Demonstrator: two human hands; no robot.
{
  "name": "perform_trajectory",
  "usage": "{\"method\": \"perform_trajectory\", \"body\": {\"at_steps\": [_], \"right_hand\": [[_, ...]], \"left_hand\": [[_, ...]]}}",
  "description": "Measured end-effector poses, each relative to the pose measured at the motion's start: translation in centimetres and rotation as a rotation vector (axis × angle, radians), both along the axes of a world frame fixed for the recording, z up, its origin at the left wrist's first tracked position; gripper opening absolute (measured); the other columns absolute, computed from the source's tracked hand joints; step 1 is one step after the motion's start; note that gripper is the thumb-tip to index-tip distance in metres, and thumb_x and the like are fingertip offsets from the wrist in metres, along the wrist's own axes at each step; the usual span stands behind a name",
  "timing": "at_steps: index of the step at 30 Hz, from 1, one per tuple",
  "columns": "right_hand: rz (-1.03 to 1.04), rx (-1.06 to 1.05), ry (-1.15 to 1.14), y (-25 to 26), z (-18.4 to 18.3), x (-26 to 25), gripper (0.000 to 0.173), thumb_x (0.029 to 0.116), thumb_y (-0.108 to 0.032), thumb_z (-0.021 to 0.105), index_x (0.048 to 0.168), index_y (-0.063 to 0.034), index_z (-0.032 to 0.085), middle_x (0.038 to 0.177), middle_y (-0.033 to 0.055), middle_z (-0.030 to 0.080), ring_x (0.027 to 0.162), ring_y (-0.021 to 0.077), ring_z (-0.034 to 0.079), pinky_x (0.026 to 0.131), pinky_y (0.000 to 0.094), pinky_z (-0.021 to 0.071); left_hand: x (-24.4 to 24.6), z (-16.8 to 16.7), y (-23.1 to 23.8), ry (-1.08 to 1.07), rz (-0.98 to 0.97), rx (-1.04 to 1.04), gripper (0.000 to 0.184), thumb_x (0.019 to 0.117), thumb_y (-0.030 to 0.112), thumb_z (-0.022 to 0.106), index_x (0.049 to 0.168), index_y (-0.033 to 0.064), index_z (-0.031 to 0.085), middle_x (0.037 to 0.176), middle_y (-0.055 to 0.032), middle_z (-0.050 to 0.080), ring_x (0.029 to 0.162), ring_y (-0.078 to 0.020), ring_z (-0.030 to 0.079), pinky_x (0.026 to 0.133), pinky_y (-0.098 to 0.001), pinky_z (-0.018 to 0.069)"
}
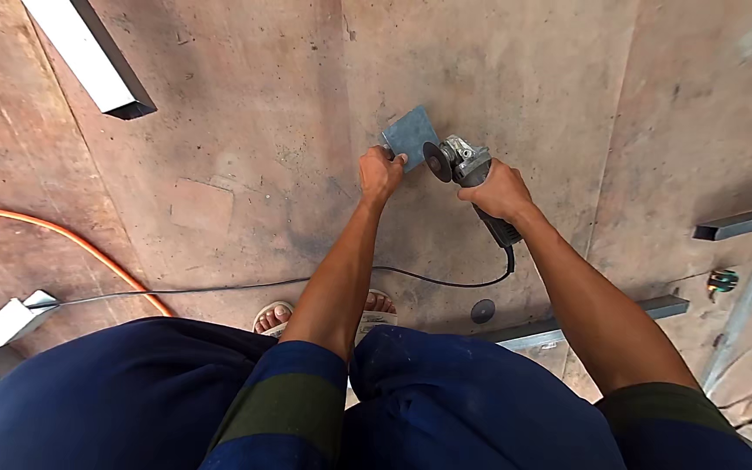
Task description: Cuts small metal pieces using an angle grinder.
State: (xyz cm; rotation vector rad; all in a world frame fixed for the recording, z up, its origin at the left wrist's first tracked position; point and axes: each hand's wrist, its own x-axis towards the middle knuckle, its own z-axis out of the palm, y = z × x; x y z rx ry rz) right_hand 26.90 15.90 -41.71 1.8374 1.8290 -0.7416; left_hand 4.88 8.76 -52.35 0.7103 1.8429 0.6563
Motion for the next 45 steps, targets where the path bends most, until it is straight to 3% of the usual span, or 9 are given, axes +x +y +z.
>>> {"method": "perform_trajectory", "body": {"at_steps": [20,27,45], "right_hand": [[-0.005,-0.004,-0.001,0.12,0.14,-0.39,0.072,0.0696,-0.048,0.086,0.122,-0.0055,0.060,0.098,0.0210,0.068,0.091,0.0414,0.068,0.073,0.0673,0.0514],[0.015,-0.001,-0.014,-0.12,0.33,-0.49,0.075,0.0718,-0.048,0.085,0.126,-0.0033,0.059,0.102,0.0240,0.068,0.095,0.0449,0.067,0.077,0.0689,0.0516],[-0.009,0.020,-0.012,-0.39,0.12,-0.87,0.073,0.0727,-0.048,0.084,0.124,-0.0030,0.060,0.101,0.0242,0.068,0.094,0.0444,0.068,0.077,0.0693,0.0516]], "left_hand": [[-0.05,-0.03,0.00,-0.018,0.019,-0.001,0.030,0.0937,0.035,0.073,0.096,0.0058,0.073,0.089,-0.0089,0.075,0.085,-0.0230,0.074,0.082,-0.0492,0.0605],[-0.14,0.25,-0.09,-0.029,0.022,0.008,0.031,0.0938,0.035,0.072,0.100,0.0047,0.074,0.092,-0.0104,0.076,0.089,-0.0247,0.075,0.085,-0.0511,0.0600],[-0.19,0.39,0.02,-0.012,0.021,0.006,0.029,0.0931,0.035,0.072,0.094,0.0065,0.075,0.091,-0.0101,0.075,0.091,-0.0254,0.073,0.084,-0.0514,0.0583]]}}
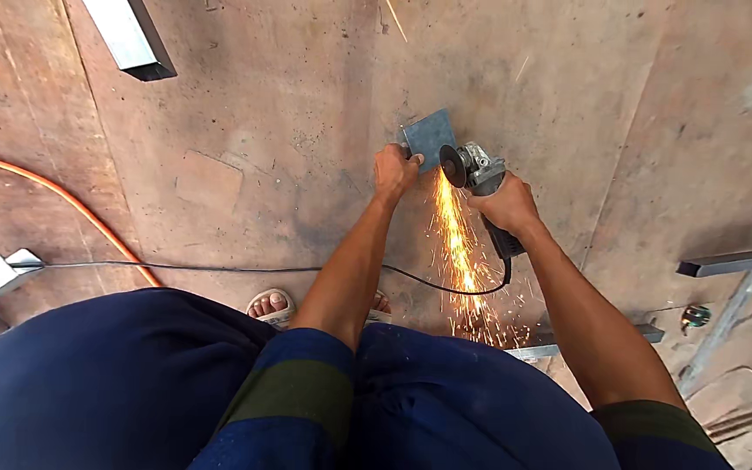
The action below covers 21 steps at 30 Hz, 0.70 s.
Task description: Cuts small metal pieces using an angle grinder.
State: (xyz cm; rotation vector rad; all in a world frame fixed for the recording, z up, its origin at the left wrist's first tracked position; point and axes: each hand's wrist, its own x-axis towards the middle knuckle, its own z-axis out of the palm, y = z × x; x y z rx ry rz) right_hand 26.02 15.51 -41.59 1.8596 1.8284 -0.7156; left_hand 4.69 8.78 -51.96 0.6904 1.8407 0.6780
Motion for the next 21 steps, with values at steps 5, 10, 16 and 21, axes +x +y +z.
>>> {"method": "perform_trajectory", "body": {"at_steps": [5,10,16,21], "right_hand": [[-0.002,0.003,-0.001,-0.20,0.06,0.02,0.075,0.0745,-0.052,0.085,0.127,-0.0038,0.060,0.103,0.0243,0.069,0.097,0.0441,0.068,0.080,0.0690,0.0515],[0.007,-0.004,0.012,-0.10,-0.07,0.17,0.072,0.0730,-0.046,0.085,0.124,-0.0019,0.060,0.102,0.0245,0.068,0.096,0.0439,0.068,0.080,0.0695,0.0515],[0.012,-0.001,0.006,0.29,0.29,-0.34,0.072,0.0724,-0.046,0.086,0.123,-0.0024,0.061,0.102,0.0246,0.068,0.096,0.0443,0.067,0.079,0.0696,0.0512],[0.033,-0.004,-0.011,0.72,0.55,-0.66,0.070,0.0728,-0.045,0.086,0.122,-0.0025,0.062,0.102,0.0244,0.068,0.097,0.0444,0.067,0.079,0.0698,0.0510]], "left_hand": [[-0.04,0.01,0.06,-0.015,-0.005,-0.014,0.029,0.0934,0.036,0.072,0.093,0.0069,0.075,0.091,-0.0098,0.075,0.090,-0.0251,0.073,0.084,-0.0515,0.0584],[-0.11,0.33,-0.07,-0.024,0.010,-0.012,0.029,0.0931,0.036,0.072,0.095,0.0075,0.076,0.092,-0.0101,0.076,0.092,-0.0255,0.074,0.085,-0.0527,0.0588],[-0.05,0.08,0.03,-0.030,0.018,-0.019,0.029,0.0925,0.037,0.072,0.091,0.0077,0.075,0.089,-0.0092,0.075,0.089,-0.0247,0.074,0.083,-0.0513,0.0592],[-0.05,0.19,0.04,-0.044,0.022,-0.027,0.029,0.0926,0.036,0.072,0.093,0.0077,0.074,0.090,-0.0096,0.075,0.089,-0.0253,0.074,0.083,-0.0516,0.0592]]}}
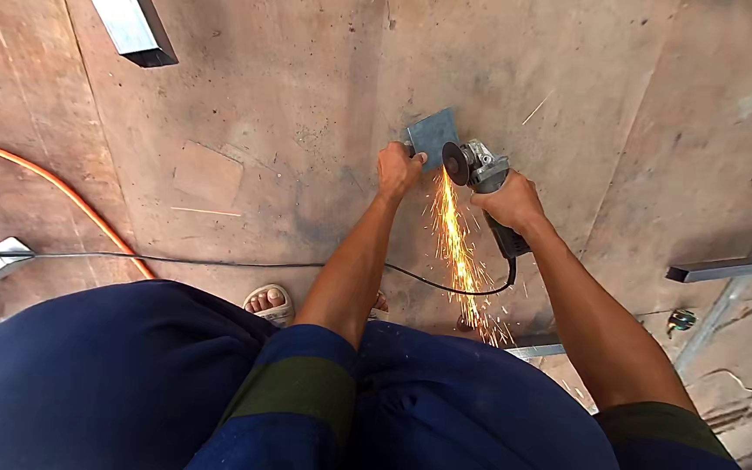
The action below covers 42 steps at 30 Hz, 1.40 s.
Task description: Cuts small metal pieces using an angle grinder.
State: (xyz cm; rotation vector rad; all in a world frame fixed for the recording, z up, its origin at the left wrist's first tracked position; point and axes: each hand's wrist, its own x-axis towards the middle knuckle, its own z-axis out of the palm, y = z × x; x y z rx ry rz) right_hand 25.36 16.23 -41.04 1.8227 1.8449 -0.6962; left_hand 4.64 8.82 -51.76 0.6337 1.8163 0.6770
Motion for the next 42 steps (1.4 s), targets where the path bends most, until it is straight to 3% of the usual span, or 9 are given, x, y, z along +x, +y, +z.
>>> {"method": "perform_trajectory", "body": {"at_steps": [14,20,24,28,42], "right_hand": [[0.028,-0.006,-0.045,0.8,0.8,-1.5,0.068,0.0726,-0.045,0.086,0.120,-0.0034,0.063,0.103,0.0242,0.069,0.097,0.0440,0.068,0.079,0.0703,0.0509],[0.041,-0.016,-0.077,1.0,1.1,-1.8,0.068,0.0727,-0.045,0.086,0.120,-0.0021,0.063,0.104,0.0254,0.068,0.099,0.0457,0.067,0.081,0.0709,0.0506],[0.064,-0.015,-0.076,1.0,1.1,-1.6,0.070,0.0739,-0.049,0.086,0.120,-0.0010,0.063,0.104,0.0260,0.069,0.099,0.0459,0.067,0.082,0.0710,0.0505],[0.037,-0.020,-0.072,1.0,1.1,-1.6,0.067,0.0731,-0.044,0.088,0.119,-0.0016,0.064,0.103,0.0258,0.068,0.098,0.0454,0.067,0.081,0.0713,0.0504],[0.041,-0.031,-0.114,1.1,1.5,-2.1,0.067,0.0719,-0.045,0.088,0.116,-0.0002,0.064,0.102,0.0264,0.068,0.097,0.0466,0.066,0.080,0.0714,0.0504]], "left_hand": [[0.0,0.1,0.0,-0.007,0.003,-0.004,0.029,0.0926,0.036,0.072,0.089,0.0077,0.073,0.088,-0.0095,0.074,0.088,-0.0256,0.072,0.081,-0.0519,0.0580],[-0.1,0.4,-0.1,-0.010,0.012,0.002,0.032,0.0927,0.036,0.072,0.096,0.0041,0.073,0.094,-0.0134,0.074,0.094,-0.0292,0.072,0.086,-0.0548,0.0575],[-0.1,0.3,-0.1,-0.007,0.012,0.009,0.031,0.0928,0.036,0.072,0.091,0.0048,0.073,0.091,-0.0130,0.073,0.092,-0.0295,0.072,0.083,-0.0548,0.0571],[-0.2,0.4,-0.1,-0.015,0.008,-0.002,0.030,0.0929,0.036,0.072,0.093,0.0054,0.073,0.093,-0.0125,0.073,0.093,-0.0288,0.072,0.084,-0.0546,0.0570],[-0.1,0.5,-0.1,-0.025,0.018,0.001,0.028,0.0931,0.035,0.072,0.091,0.0064,0.073,0.090,-0.0115,0.073,0.092,-0.0282,0.072,0.083,-0.0536,0.0571]]}}
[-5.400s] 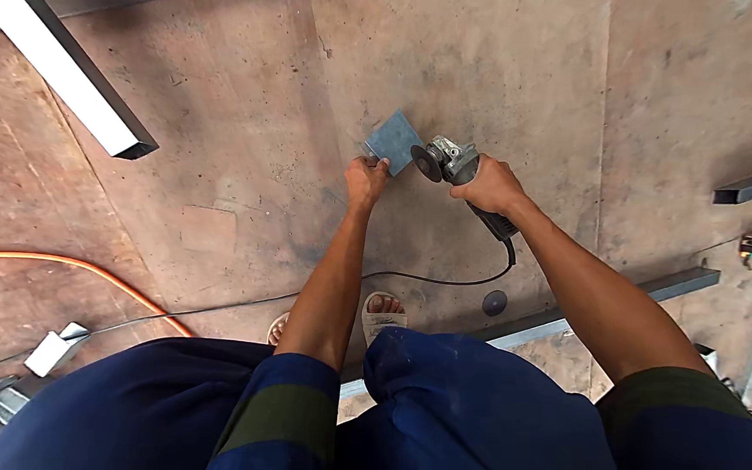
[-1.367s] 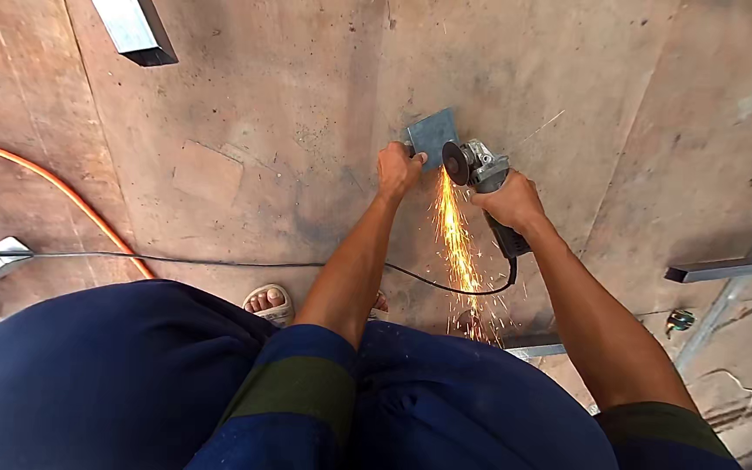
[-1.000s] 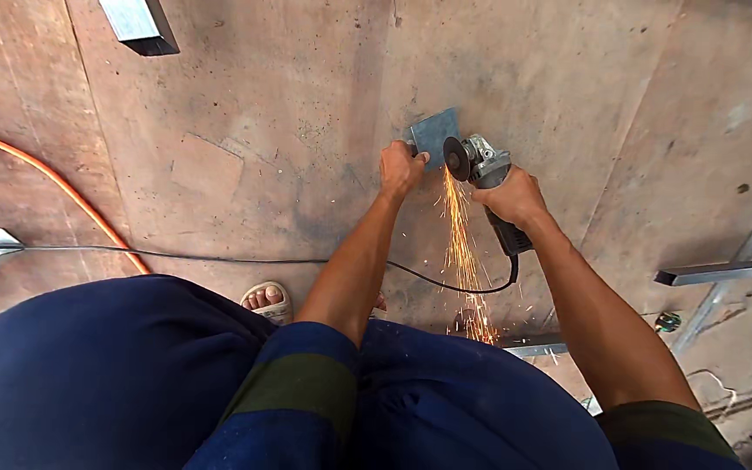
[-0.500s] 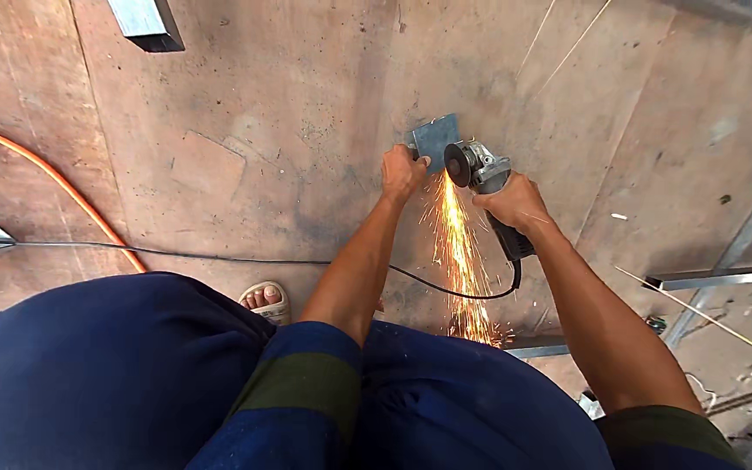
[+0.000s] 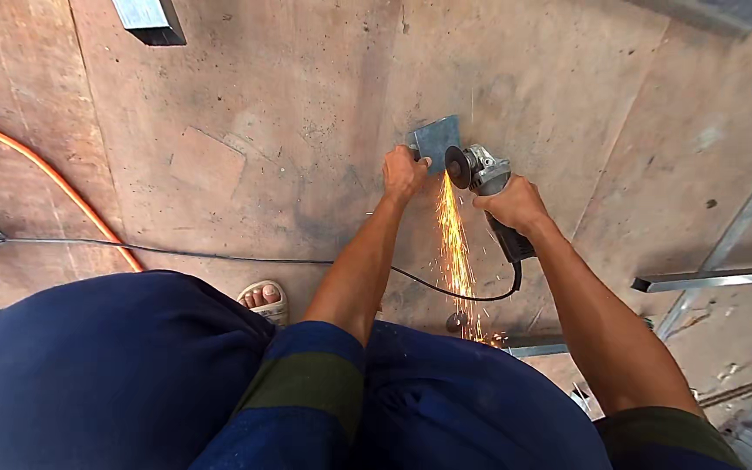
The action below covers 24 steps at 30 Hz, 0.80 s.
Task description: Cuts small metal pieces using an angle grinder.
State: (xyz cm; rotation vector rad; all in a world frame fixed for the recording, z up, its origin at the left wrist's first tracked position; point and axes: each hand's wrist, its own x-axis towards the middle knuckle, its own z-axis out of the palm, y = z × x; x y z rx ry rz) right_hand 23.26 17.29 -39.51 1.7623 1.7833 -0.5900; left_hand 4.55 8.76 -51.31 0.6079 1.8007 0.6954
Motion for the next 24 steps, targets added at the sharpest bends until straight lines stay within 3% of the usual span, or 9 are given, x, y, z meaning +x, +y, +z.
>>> {"method": "perform_trajectory", "body": {"at_steps": [10,14,24], "right_hand": [[0.004,0.014,0.020,0.07,0.12,-0.41,0.060,0.0729,-0.044,0.086,0.111,-0.0020,0.066,0.098,0.0239,0.069,0.094,0.0440,0.067,0.078,0.0699,0.0510],[0.010,-0.008,0.023,0.22,-0.02,-0.07,0.063,0.0742,-0.045,0.087,0.115,-0.0018,0.066,0.102,0.0255,0.069,0.097,0.0453,0.067,0.080,0.0716,0.0502],[-0.001,-0.011,0.000,0.25,-0.06,-0.02,0.062,0.0724,-0.045,0.087,0.111,-0.0014,0.066,0.098,0.0251,0.069,0.093,0.0452,0.067,0.078,0.0710,0.0502]], "left_hand": [[-0.03,-0.10,0.09,0.015,-0.015,-0.003,0.031,0.0932,0.036,0.071,0.092,0.0051,0.073,0.093,-0.0133,0.073,0.094,-0.0302,0.072,0.084,-0.0551,0.0570],[-0.05,-0.27,0.15,0.002,-0.020,-0.012,0.031,0.0936,0.036,0.071,0.092,0.0052,0.073,0.093,-0.0128,0.074,0.094,-0.0295,0.072,0.084,-0.0546,0.0574],[-0.03,-0.27,0.16,0.004,-0.019,-0.006,0.029,0.0933,0.035,0.071,0.092,0.0061,0.073,0.093,-0.0127,0.074,0.094,-0.0291,0.072,0.084,-0.0543,0.0573]]}}
